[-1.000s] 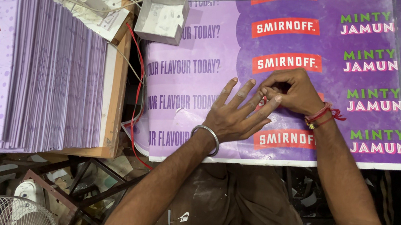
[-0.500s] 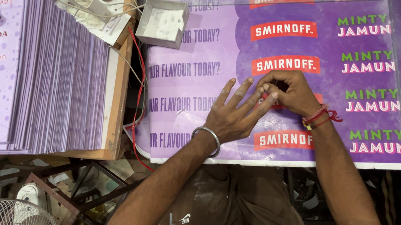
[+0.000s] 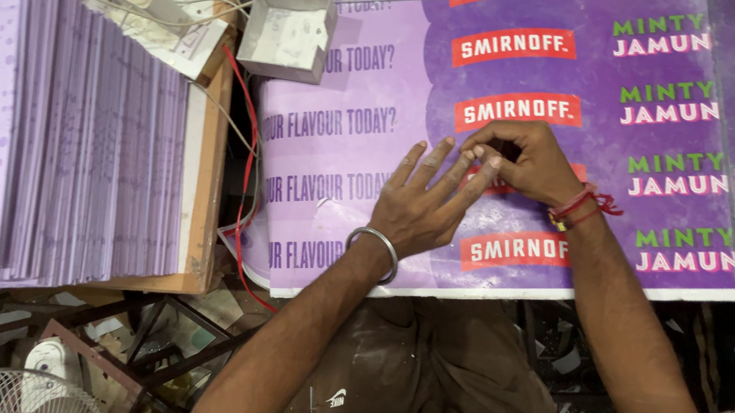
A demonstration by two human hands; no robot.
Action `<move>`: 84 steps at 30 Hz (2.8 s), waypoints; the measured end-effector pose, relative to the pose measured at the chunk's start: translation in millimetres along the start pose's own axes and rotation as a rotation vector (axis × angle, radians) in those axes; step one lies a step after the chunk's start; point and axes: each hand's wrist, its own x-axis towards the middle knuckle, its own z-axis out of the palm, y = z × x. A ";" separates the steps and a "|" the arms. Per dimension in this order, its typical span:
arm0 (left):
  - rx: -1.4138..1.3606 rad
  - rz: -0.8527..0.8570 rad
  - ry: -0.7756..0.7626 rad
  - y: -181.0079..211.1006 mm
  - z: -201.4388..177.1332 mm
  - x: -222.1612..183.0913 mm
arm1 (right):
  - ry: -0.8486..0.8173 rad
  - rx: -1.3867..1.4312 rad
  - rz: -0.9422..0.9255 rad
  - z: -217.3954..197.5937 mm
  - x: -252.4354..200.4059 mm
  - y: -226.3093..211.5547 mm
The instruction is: The person folds flat purple and white paper sheets into small rectangular boxes by hand. They repeatedly fold the sides and crease the edges to form the box shape, then place the finished boxes on a nearby stack.
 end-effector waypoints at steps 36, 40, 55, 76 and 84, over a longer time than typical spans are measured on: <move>-0.016 -0.048 0.040 -2.1 -1.4 3.6 | 0.113 -0.285 -0.019 14.5 2.9 -26.6; -0.003 -0.062 0.054 1.5 -2.0 3.5 | 0.104 -0.259 0.017 15.7 -0.1 -33.3; -0.036 -0.076 0.100 -2.6 -2.8 1.3 | 0.129 -0.332 -0.042 17.2 -0.6 -30.1; -0.038 -0.096 0.078 -0.9 -4.5 10.7 | 0.168 -0.551 -0.157 25.3 2.3 -50.3; 0.002 -0.106 0.043 -3.3 -2.5 12.0 | 0.162 -0.490 -0.083 18.3 -5.3 -35.4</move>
